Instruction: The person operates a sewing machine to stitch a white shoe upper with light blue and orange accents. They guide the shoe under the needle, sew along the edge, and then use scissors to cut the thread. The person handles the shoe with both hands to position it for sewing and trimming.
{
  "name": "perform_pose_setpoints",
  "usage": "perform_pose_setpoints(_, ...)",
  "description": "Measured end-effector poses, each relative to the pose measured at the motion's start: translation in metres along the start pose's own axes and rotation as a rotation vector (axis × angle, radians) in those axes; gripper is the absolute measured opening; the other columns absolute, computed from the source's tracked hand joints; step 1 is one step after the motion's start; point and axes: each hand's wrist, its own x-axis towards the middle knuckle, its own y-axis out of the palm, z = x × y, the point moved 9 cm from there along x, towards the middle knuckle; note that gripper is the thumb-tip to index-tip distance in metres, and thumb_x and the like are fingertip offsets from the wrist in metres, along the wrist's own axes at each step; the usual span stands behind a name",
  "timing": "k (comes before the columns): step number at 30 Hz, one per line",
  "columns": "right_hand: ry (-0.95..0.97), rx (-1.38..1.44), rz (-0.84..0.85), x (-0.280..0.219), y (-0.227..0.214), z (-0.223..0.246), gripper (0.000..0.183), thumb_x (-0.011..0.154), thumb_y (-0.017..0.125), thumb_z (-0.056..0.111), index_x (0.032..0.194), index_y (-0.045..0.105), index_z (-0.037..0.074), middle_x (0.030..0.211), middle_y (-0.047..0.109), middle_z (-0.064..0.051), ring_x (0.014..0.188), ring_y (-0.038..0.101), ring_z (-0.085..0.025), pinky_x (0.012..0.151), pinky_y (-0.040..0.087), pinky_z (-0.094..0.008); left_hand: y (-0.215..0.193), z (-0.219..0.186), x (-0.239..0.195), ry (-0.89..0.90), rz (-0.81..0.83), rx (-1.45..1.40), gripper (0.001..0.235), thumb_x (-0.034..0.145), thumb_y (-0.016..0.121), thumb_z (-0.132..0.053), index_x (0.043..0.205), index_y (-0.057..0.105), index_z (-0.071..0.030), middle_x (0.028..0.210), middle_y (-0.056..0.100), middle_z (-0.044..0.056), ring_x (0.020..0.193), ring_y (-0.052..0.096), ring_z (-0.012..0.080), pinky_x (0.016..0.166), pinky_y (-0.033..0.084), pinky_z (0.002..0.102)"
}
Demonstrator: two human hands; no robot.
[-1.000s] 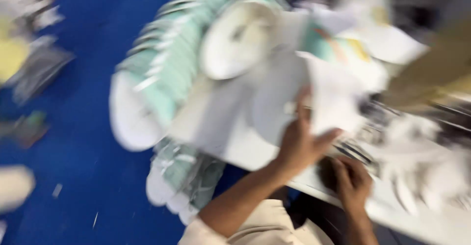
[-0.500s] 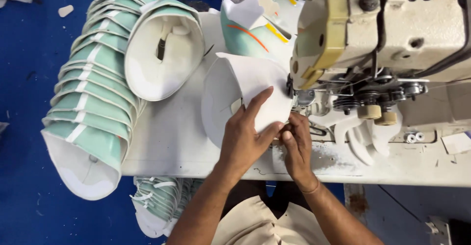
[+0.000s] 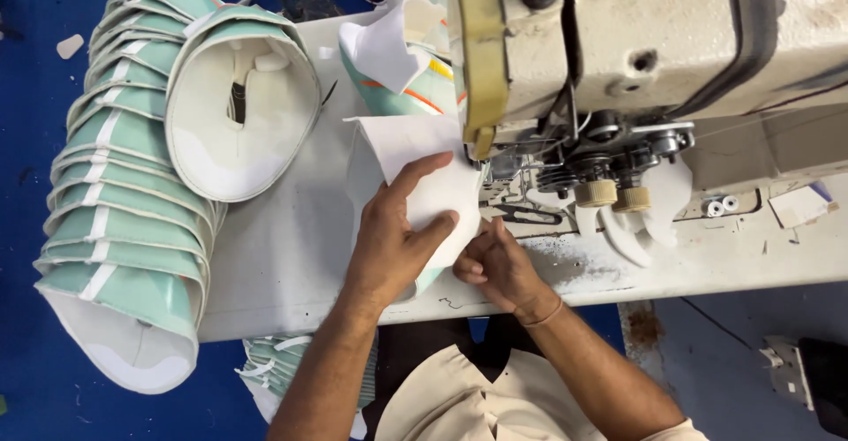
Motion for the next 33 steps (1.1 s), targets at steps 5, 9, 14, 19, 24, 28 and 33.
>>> perform_pose_setpoints(5,-0.017,0.287,0.182,-0.002,0.0,-0.017,0.058,0.107,0.054,0.064,0.121,0.06,0.007,0.088,0.062,-0.003,0.074,0.051,-0.011,0.061,0.037,-0.024,0.002,-0.003,-0.004,0.053,-0.014,-0.038,0.07,0.086,0.074,-0.005,0.15,0.046,-0.01,0.141,0.062,0.019,0.129,0.064,0.0293,0.105,0.054,0.039)
perform_pose_setpoints(9,-0.045,0.07,-0.025,-0.003,0.011,-0.006,0.046,0.093,0.073,0.045,0.122,0.062,0.01,0.094,0.066,0.002,0.074,0.059,-0.006,0.059,0.042,-0.02,0.002,0.001,-0.019,-0.025,-0.144,-0.181,0.09,0.086,0.076,-0.009,0.154,0.018,-0.005,0.139,0.056,0.022,0.122,0.065,0.0268,0.096,0.058,0.037)
perform_pose_setpoints(14,-0.147,0.047,0.008,0.001,0.022,0.003,0.045,0.089,0.082,0.036,0.119,0.064,0.007,0.092,0.066,0.002,0.074,0.057,-0.006,0.065,0.047,-0.021,0.002,0.025,-0.06,-0.137,-0.247,-0.385,0.067,0.084,0.083,-0.008,0.131,0.035,-0.002,0.122,0.061,0.021,0.104,0.067,0.0206,0.081,0.061,0.032)
perform_pose_setpoints(19,-0.2,0.082,0.071,0.007,0.022,0.001,0.044,0.092,0.083,0.035,0.118,0.063,0.006,0.091,0.065,0.002,0.075,0.055,-0.006,0.066,0.047,-0.022,0.0,0.032,-0.074,-0.279,-0.247,-0.464,0.045,0.083,0.083,-0.008,0.114,0.052,-0.001,0.11,0.069,0.016,0.089,0.068,0.0125,0.07,0.06,0.024)
perform_pose_setpoints(24,-0.232,0.004,0.019,0.005,0.025,0.008,0.047,0.088,0.082,0.038,0.118,0.065,0.006,0.091,0.066,0.002,0.075,0.056,-0.006,0.064,0.047,-0.022,-0.002,0.021,-0.064,-0.347,-0.21,-0.304,0.041,0.082,0.083,-0.016,0.113,0.063,0.002,0.097,0.077,0.012,0.082,0.073,0.0117,0.067,0.061,0.024)
perform_pose_setpoints(28,-0.239,-0.038,-0.019,0.003,0.007,0.001,0.041,0.093,0.081,0.035,0.115,0.064,0.005,0.09,0.066,0.001,0.077,0.058,-0.006,0.066,0.048,-0.022,0.0,0.002,-0.039,-0.261,-0.124,-0.208,0.048,0.081,0.086,-0.022,0.117,0.066,0.003,0.1,0.078,0.011,0.087,0.075,0.0154,0.073,0.062,0.028)
perform_pose_setpoints(33,-0.254,-0.155,-0.153,-0.002,0.0,-0.001,0.034,0.092,0.08,0.029,0.111,0.066,0.005,0.088,0.069,0.0,0.069,0.061,-0.006,0.062,0.049,-0.02,0.0,-0.01,-0.008,-0.21,-0.047,0.102,0.04,0.077,0.086,-0.024,0.107,0.074,0.0,0.095,0.079,0.011,0.085,0.078,0.0173,0.073,0.061,0.033)
